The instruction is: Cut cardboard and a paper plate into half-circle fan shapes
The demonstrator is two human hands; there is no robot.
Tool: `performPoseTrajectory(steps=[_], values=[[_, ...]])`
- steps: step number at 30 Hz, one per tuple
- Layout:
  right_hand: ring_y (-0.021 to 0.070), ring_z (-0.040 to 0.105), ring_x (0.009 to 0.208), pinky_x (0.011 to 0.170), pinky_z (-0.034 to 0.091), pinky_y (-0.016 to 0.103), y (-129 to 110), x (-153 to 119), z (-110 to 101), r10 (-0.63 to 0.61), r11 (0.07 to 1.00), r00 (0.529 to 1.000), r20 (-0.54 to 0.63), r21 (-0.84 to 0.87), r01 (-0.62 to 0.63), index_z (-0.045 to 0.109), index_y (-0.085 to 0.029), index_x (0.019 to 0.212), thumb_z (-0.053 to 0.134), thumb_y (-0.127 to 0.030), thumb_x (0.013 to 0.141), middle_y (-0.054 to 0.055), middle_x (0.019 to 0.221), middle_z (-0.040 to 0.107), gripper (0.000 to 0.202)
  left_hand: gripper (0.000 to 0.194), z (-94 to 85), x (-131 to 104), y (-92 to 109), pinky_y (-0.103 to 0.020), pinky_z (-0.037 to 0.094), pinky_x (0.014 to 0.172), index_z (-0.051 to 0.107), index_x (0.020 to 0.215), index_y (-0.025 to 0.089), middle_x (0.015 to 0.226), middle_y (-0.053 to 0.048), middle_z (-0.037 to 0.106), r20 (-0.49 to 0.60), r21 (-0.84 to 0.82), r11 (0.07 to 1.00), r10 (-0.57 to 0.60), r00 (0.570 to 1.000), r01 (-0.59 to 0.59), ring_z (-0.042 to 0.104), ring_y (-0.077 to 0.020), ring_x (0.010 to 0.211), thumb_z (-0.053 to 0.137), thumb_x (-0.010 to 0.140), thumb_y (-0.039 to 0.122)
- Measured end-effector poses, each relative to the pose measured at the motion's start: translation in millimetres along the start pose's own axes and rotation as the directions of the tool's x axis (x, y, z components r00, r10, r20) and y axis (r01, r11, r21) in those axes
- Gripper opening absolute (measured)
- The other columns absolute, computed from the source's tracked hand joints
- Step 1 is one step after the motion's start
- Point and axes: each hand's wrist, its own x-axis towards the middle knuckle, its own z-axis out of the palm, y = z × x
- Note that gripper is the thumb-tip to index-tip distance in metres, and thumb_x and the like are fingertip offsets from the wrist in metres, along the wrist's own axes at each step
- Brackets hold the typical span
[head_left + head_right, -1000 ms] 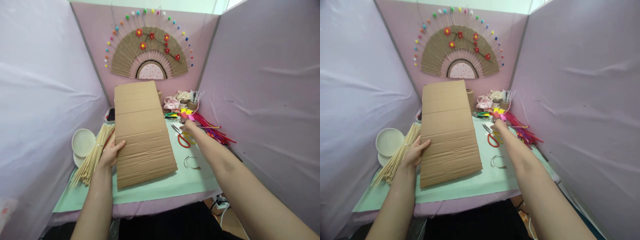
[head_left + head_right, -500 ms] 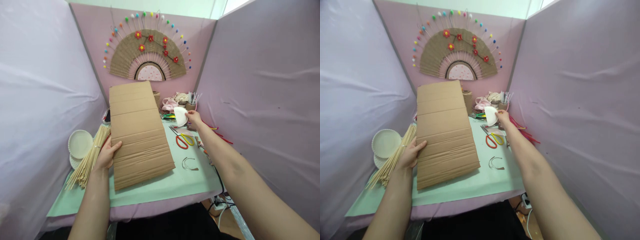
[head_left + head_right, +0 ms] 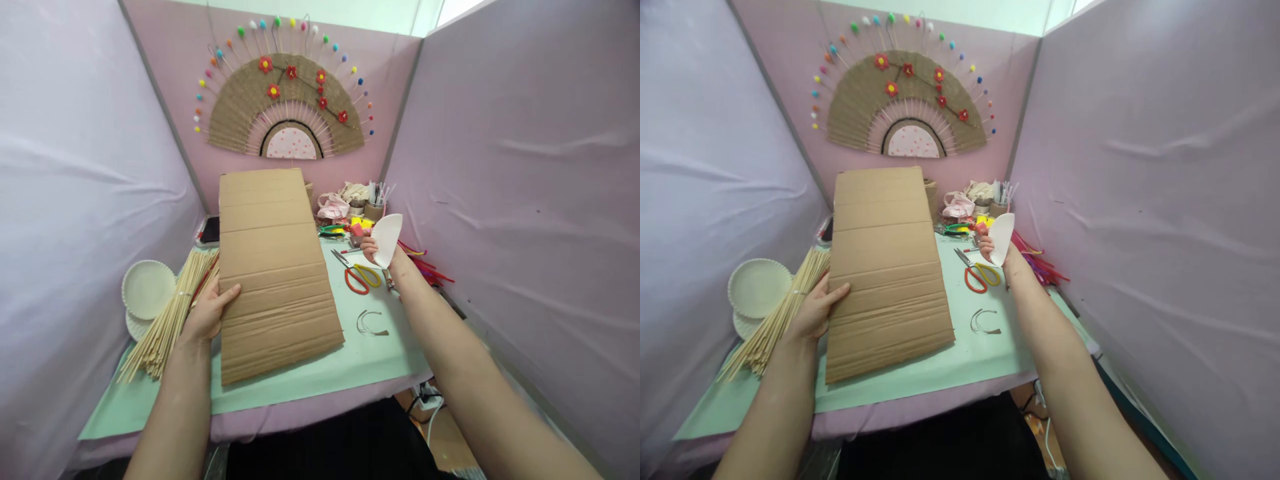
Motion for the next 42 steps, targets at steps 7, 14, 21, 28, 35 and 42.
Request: performPoseTrajectory(steps=[7, 14, 21, 28, 35, 42], values=[[0.0091, 0.022, 0.044, 0.041, 0.024, 0.018, -5, -40, 9, -0.011, 0.999, 0.999, 0.030, 0.033, 0.010, 0.046, -0.022, 0.071, 0.045, -0.025, 0.090, -0.007, 0.057, 0.026, 0.020, 0.077, 8.7, -88, 6, -0.040, 0.055, 0.092, 0.044, 0.141, 0.030, 0.133, -0.007, 0.062, -0.149, 0.037, 0.995, -0.091, 0.985, 0.098, 0.062, -0.0309, 0.116, 0.076, 0.072, 0.039], [0.0069, 0.025, 0.041, 0.038, 0.021, 0.019, 11, -65, 32, -0.009, 0.996, 1.000, 0.020, -0.090, 0.011, 0.052, -0.021, 0.077, 0.063, -0.040, 0.078, -0.008, 0.052, 0.032, 0.022, 0.083, -9.2, -132, -9, -0.043, 0.053, 0.096, 0.041, 0.143, 0.035, 0.132, -0.005, 0.063, -0.301, -0.037, 0.985, -0.174, 0.938, 0.171, 0.057, -0.0324, 0.121, 0.079, 0.068, 0.038], [0.0081, 0.033, 0.039, 0.039, 0.024, 0.022, 33, -82, 61, -0.090, 0.929, 0.996, -0.017, -0.361, 0.078, 0.056, -0.020, 0.080, 0.062, -0.063, 0.074, -0.007, 0.050, 0.042, 0.044, 0.074, 21.4, -53, -2, -0.043, 0.050, 0.099, 0.047, 0.136, 0.030, 0.136, -0.007, 0.059, -0.091, -0.056, 0.998, -0.012, 0.996, 0.007, 0.058, -0.0289, 0.121, 0.078, 0.070, 0.033], [0.0154, 0.052, 0.064, 0.057, 0.035, 0.025, 63, -58, 106, -0.174, 0.680, 0.981, 0.084, -0.710, 0.182, 0.058, -0.020, 0.071, 0.056, -0.046, 0.083, -0.001, 0.067, 0.061, 0.028, 0.050, 51.8, 46, -24, -0.040, 0.050, 0.095, 0.053, 0.121, 0.017, 0.111, 0.001, 0.073, 0.230, -0.038, 0.999, 0.000, 0.973, 0.009, 0.063, -0.0260, 0.112, 0.068, 0.075, 0.032], [0.0203, 0.059, 0.075, 0.063, 0.033, 0.027, 107, -50, 142, -0.126, 0.357, 0.976, 0.180, -0.909, 0.214, 0.058, -0.021, 0.076, 0.056, -0.033, 0.089, 0.006, 0.078, 0.068, 0.019, 0.061, 42.9, 69, -63, -0.049, 0.052, 0.092, 0.053, 0.116, 0.014, 0.118, -0.017, 0.068, 0.161, 0.027, 1.000, -0.019, 0.987, 0.015, 0.067, -0.0297, 0.103, 0.079, 0.065, 0.035], [0.0258, 0.061, 0.083, 0.065, 0.035, 0.031, 118, -65, 147, -0.150, 0.161, 0.983, 0.103, -0.979, 0.127, 0.057, -0.021, 0.087, 0.047, -0.036, 0.096, 0.012, 0.093, 0.069, 0.020, 0.059, 43.9, 66, -70, -0.055, 0.039, 0.103, 0.046, 0.117, 0.014, 0.124, -0.019, 0.058, -0.083, 0.231, 0.970, 0.093, 0.992, -0.071, 0.055, -0.0331, 0.118, 0.074, 0.067, 0.026]])
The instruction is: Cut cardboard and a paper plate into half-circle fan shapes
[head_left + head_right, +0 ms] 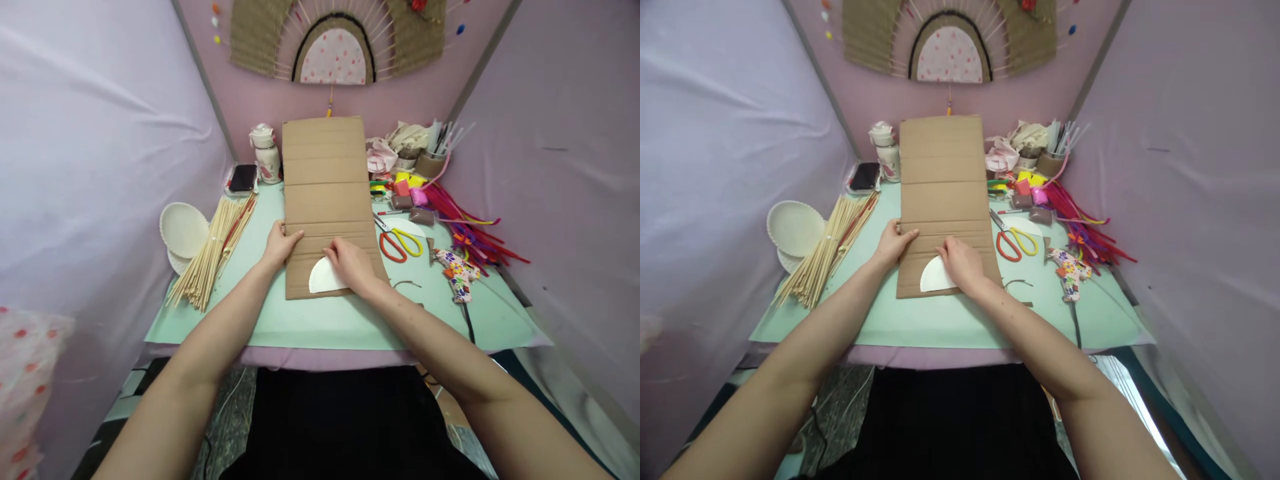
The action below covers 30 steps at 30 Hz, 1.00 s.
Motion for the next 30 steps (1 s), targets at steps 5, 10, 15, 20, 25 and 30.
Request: performPoseTrajectory(steps=[5, 10, 15, 20, 25, 30], values=[[0.0267, 0.060, 0.087, 0.071, 0.039, 0.034, -2, -1, 9, -0.012, 1.000, 1.000, -0.011, -0.016, 0.011, 0.056, -0.020, 0.088, 0.046, -0.031, 0.096, 0.014, 0.095, 0.068, 0.017, 0.062, 1.1, -45, 20, -0.054, 0.019, 0.115, 0.043, 0.131, 0.018, 0.142, -0.018, 0.042, 0.100, 0.506, 0.787, 0.353, 0.930, -0.353, 0.030, -0.0330, 0.139, 0.068, 0.075, 0.021], [0.0242, 0.059, 0.090, 0.079, 0.043, 0.034, 11, 4, 7, -0.059, 0.996, 0.998, -0.023, 0.062, 0.061, 0.060, -0.018, 0.089, 0.043, -0.023, 0.094, 0.011, 0.094, 0.067, 0.018, 0.058, 10.7, -93, 17, -0.055, 0.021, 0.114, 0.041, 0.142, 0.024, 0.151, -0.014, 0.037, 0.649, 0.551, 0.571, 0.164, 0.742, -0.609, 0.028, -0.0320, 0.142, 0.058, 0.087, 0.036], [0.0248, 0.060, 0.103, 0.091, 0.045, 0.038, 52, -8, -25, -0.083, 0.986, 0.994, -0.067, 0.142, 0.092, 0.063, -0.019, 0.104, 0.043, -0.023, 0.093, 0.011, 0.110, 0.068, 0.024, 0.045, 10.5, -92, 7, -0.057, 0.013, 0.116, 0.051, 0.137, 0.024, 0.152, -0.012, 0.039, 0.651, 0.598, 0.574, 0.057, 0.757, -0.559, 0.026, -0.0307, 0.144, 0.049, 0.093, 0.034], [0.0267, 0.058, 0.117, 0.100, 0.046, 0.044, 80, -48, -39, -0.349, 0.920, 0.936, 0.051, 0.206, 0.332, 0.063, -0.023, 0.120, 0.053, -0.026, 0.091, 0.010, 0.127, 0.063, 0.032, 0.045, 10.9, -90, 7, -0.057, 0.012, 0.116, 0.053, 0.136, 0.023, 0.152, -0.012, 0.039, 0.660, 0.597, 0.567, 0.055, 0.749, -0.568, 0.025, -0.0312, 0.144, 0.049, 0.093, 0.034], [0.0278, 0.046, 0.134, 0.109, 0.039, 0.052, 84, -67, -23, -0.429, 0.894, 0.902, 0.042, 0.166, 0.417, 0.060, -0.027, 0.129, 0.052, -0.025, 0.093, 0.009, 0.136, 0.059, 0.037, 0.044, 8.7, -92, 6, -0.058, 0.013, 0.116, 0.053, 0.136, 0.024, 0.152, -0.012, 0.040, 0.660, 0.589, 0.567, 0.074, 0.748, -0.576, 0.025, -0.0297, 0.144, 0.050, 0.093, 0.034], [0.0281, 0.046, 0.134, 0.111, 0.038, 0.054, 87, -66, -19, -0.435, 0.892, 0.900, 0.026, 0.148, 0.426, 0.059, -0.028, 0.131, 0.052, -0.025, 0.094, 0.009, 0.136, 0.059, 0.038, 0.060, 5.0, -89, 7, -0.056, 0.017, 0.115, 0.047, 0.140, 0.022, 0.152, -0.015, 0.038, 0.698, 0.566, 0.533, 0.096, 0.709, -0.629, 0.027, -0.0328, 0.143, 0.059, 0.086, 0.046]])
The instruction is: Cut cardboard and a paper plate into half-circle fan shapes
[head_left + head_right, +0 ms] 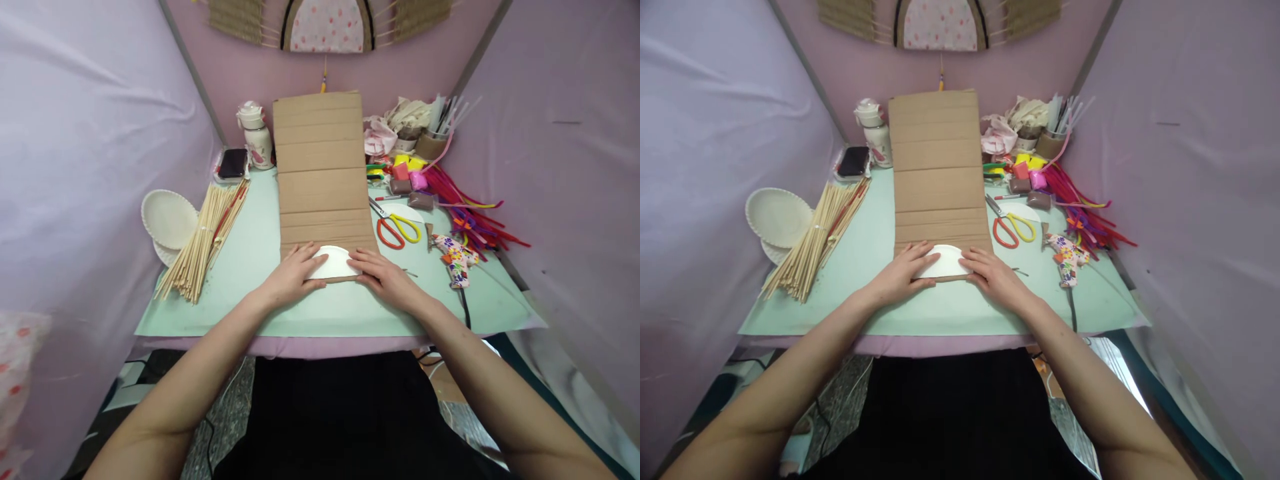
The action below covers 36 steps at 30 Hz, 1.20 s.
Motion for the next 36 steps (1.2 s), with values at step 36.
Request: performPoseTrajectory(steps=[36], values=[[0.0274, 0.048, 0.133, 0.112, 0.037, 0.054, 6, -5, 3, -0.019, 1.000, 0.999, -0.032, -0.019, 0.019, 0.062, -0.026, 0.128, 0.050, -0.027, 0.096, 0.007, 0.134, 0.061, 0.034, 0.051, 7.8, -52, -10, -0.050, 0.042, 0.108, 0.066, 0.120, 0.023, 0.135, -0.006, 0.059, -0.248, -0.014, 1.000, -0.019, 0.969, 0.016, 0.041, -0.0228, 0.137, 0.037, 0.087, -0.001]])
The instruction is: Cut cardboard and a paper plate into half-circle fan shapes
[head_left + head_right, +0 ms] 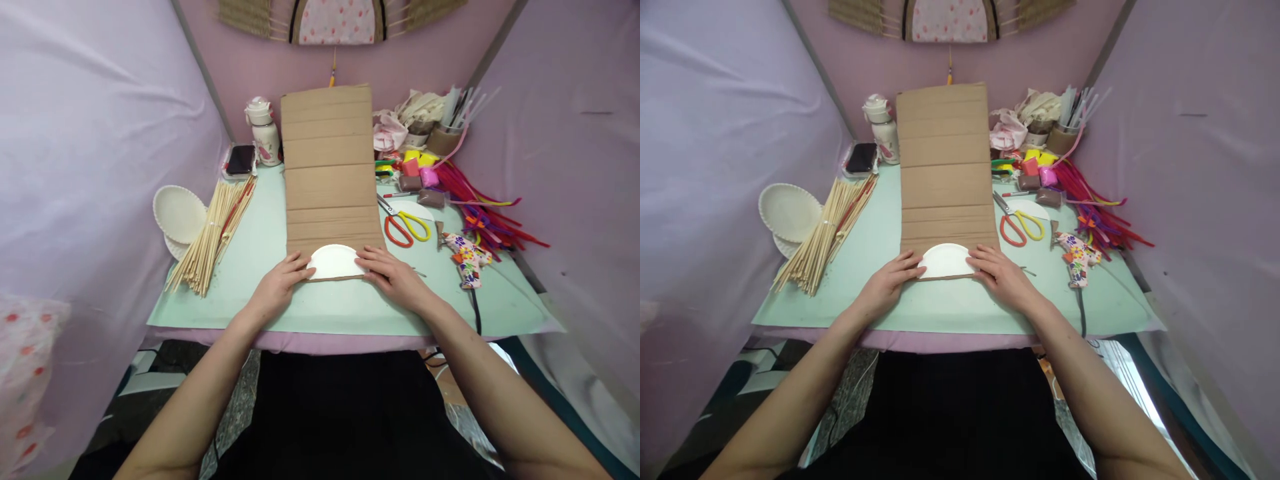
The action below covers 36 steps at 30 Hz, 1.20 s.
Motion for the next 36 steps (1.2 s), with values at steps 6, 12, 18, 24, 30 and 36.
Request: performPoseTrajectory(steps=[6, 12, 18, 24, 30, 36], values=[[0.0258, 0.049, 0.132, 0.112, 0.038, 0.052, 2.6, -0.6, 2.0, 0.015, 1.000, 1.000, -0.019, 0.021, -0.015, 0.063, -0.027, 0.127, 0.048, -0.024, 0.097, 0.005, 0.132, 0.063, 0.034, 0.050, -0.2, 0.5, 0.5, -0.049, 0.042, 0.108, 0.066, 0.121, 0.024, 0.134, -0.005, 0.060, 0.002, 0.023, 1.000, -0.003, 1.000, 0.003, 0.042, -0.0219, 0.137, 0.036, 0.088, 0.001], [0.0256, 0.049, 0.132, 0.113, 0.037, 0.052, 1.5, -0.8, 1.7, 0.009, 1.000, 1.000, -0.029, 0.023, -0.008, 0.064, -0.026, 0.126, 0.047, -0.023, 0.097, 0.005, 0.132, 0.063, 0.034, 0.048, -0.8, 0.5, 1.6, -0.050, 0.042, 0.108, 0.066, 0.121, 0.024, 0.135, -0.005, 0.060, 0.005, 0.010, 1.000, -0.017, 1.000, 0.017, 0.042, -0.0228, 0.137, 0.037, 0.089, 0.002], [0.0252, 0.050, 0.131, 0.112, 0.038, 0.051, -0.1, -0.7, 0.4, 0.012, 0.999, 0.999, -0.041, 0.033, -0.010, 0.065, -0.026, 0.124, 0.048, -0.023, 0.096, 0.005, 0.130, 0.064, 0.033, 0.046, -0.3, 0.3, 1.4, -0.051, 0.042, 0.108, 0.066, 0.120, 0.024, 0.135, -0.006, 0.060, -0.005, 0.000, 1.000, -0.010, 1.000, 0.010, 0.042, -0.0235, 0.136, 0.037, 0.090, 0.004], [0.0247, 0.051, 0.131, 0.112, 0.039, 0.050, -0.7, -0.8, -0.4, 0.013, 0.999, 0.999, -0.044, 0.036, -0.011, 0.066, -0.026, 0.123, 0.048, -0.023, 0.096, 0.005, 0.129, 0.065, 0.032, 0.047, 0.7, 0.4, -0.7, -0.051, 0.042, 0.107, 0.066, 0.120, 0.025, 0.134, -0.005, 0.061, -0.011, 0.012, 1.000, 0.006, 1.000, -0.006, 0.043, -0.0229, 0.136, 0.036, 0.090, 0.004], [0.0251, 0.050, 0.131, 0.112, 0.039, 0.050, -1.2, -0.8, -0.7, 0.020, 0.999, 0.999, -0.035, 0.039, -0.018, 0.066, -0.026, 0.123, 0.048, -0.023, 0.096, 0.005, 0.130, 0.065, 0.032, 0.045, 0.6, -0.4, -0.7, -0.050, 0.043, 0.107, 0.067, 0.120, 0.024, 0.134, -0.006, 0.061, -0.021, 0.003, 1.000, 0.007, 1.000, -0.007, 0.043, -0.0230, 0.136, 0.037, 0.091, 0.006], [0.0256, 0.051, 0.131, 0.111, 0.039, 0.051, -1.6, -0.4, -0.5, 0.019, 0.999, 0.999, -0.044, 0.052, -0.017, 0.066, -0.027, 0.122, 0.050, -0.024, 0.095, 0.005, 0.129, 0.065, 0.032, 0.045, 0.0, 0.3, 0.5, -0.051, 0.042, 0.108, 0.067, 0.119, 0.025, 0.133, -0.005, 0.061, -0.014, -0.013, 1.000, -0.010, 1.000, 0.010, 0.043, -0.0226, 0.136, 0.036, 0.091, 0.006]])
